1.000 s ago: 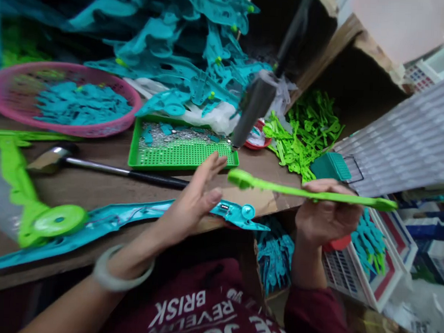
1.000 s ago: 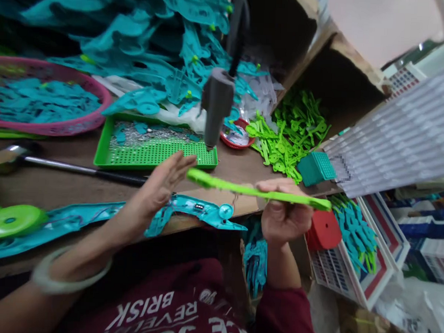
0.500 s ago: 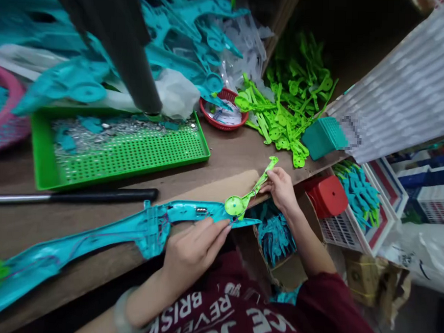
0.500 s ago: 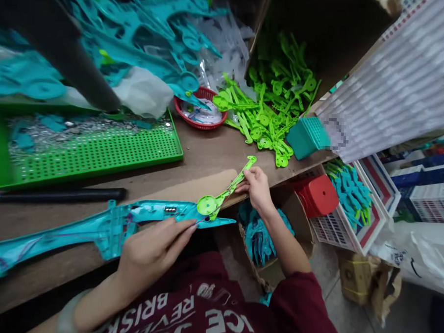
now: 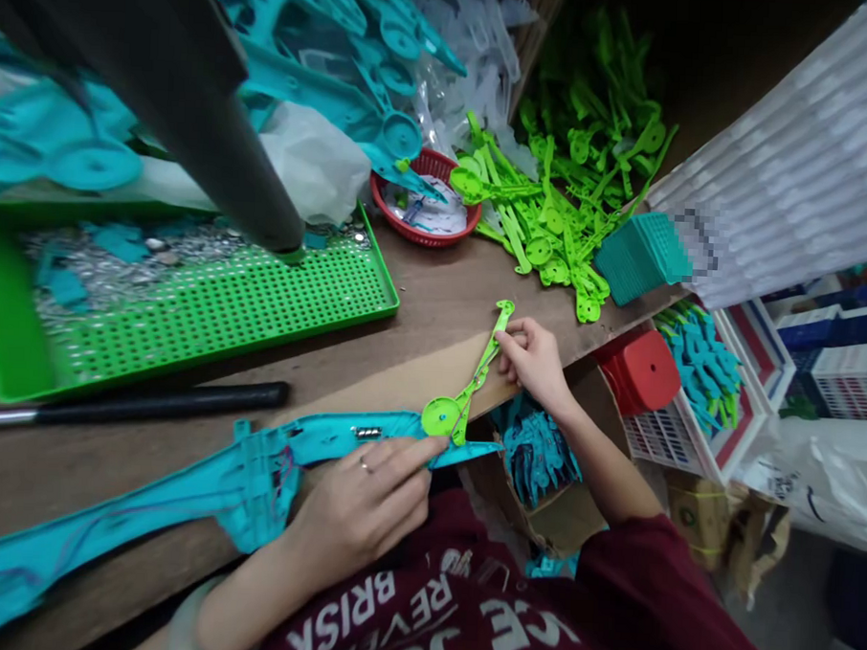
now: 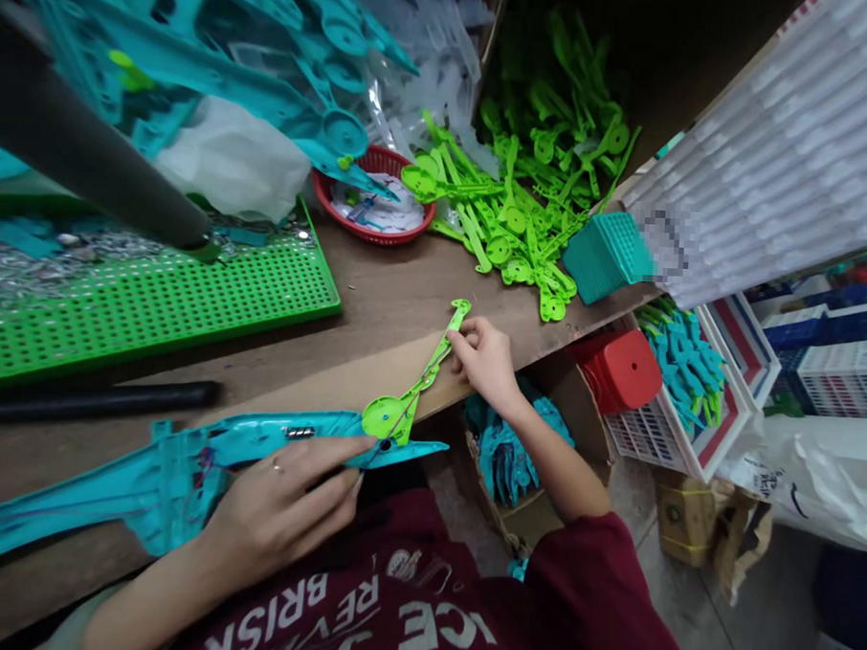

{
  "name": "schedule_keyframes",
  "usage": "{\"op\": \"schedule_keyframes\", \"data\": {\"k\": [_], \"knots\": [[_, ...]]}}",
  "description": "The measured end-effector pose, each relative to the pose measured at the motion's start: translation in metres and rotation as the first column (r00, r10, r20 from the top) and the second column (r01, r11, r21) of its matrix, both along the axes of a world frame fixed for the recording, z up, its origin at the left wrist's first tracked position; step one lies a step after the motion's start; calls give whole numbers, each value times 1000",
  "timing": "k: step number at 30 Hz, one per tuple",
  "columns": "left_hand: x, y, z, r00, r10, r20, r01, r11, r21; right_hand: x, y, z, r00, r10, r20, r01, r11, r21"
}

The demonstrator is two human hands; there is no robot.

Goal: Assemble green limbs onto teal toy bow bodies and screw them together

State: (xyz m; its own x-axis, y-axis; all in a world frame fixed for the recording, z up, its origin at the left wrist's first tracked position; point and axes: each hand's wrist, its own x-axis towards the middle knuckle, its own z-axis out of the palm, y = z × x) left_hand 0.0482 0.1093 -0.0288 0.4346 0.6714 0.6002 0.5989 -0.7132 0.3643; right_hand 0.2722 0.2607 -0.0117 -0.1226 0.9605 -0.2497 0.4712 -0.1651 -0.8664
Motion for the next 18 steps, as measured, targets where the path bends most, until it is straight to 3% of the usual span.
{"op": "schedule_keyframes", "data": {"k": [2,4,5,7,9,11,13,18], "knots": [[2,1,-2,998,-64,-18,63,997,-47,-1,-4,-3,994,7,111,-23,990,142],[2,3,0,998,-67,-12,66,991,-118,0,-11,-4,978,1,206,-77,928,364],[1,3,3,998,-55,-3,54,986,-156,0,-16,-3,970,34,239,-146,873,465],[-1,5,8,999,-32,28,38,975,-218,1,-25,1,922,231,310,-375,730,571],[-3,6,12,998,-12,67,29,967,-254,2,-33,6,784,476,398,-619,557,554],[-3,5,14,994,25,104,3,966,-260,2,-38,9,664,592,457,-740,433,515],[-1,4,14,985,83,152,-38,961,-275,2,-38,11,631,617,470,-766,401,502],[6,7,24,917,216,334,-76,920,-385,1,-34,10,606,633,482,-793,432,430]]}}
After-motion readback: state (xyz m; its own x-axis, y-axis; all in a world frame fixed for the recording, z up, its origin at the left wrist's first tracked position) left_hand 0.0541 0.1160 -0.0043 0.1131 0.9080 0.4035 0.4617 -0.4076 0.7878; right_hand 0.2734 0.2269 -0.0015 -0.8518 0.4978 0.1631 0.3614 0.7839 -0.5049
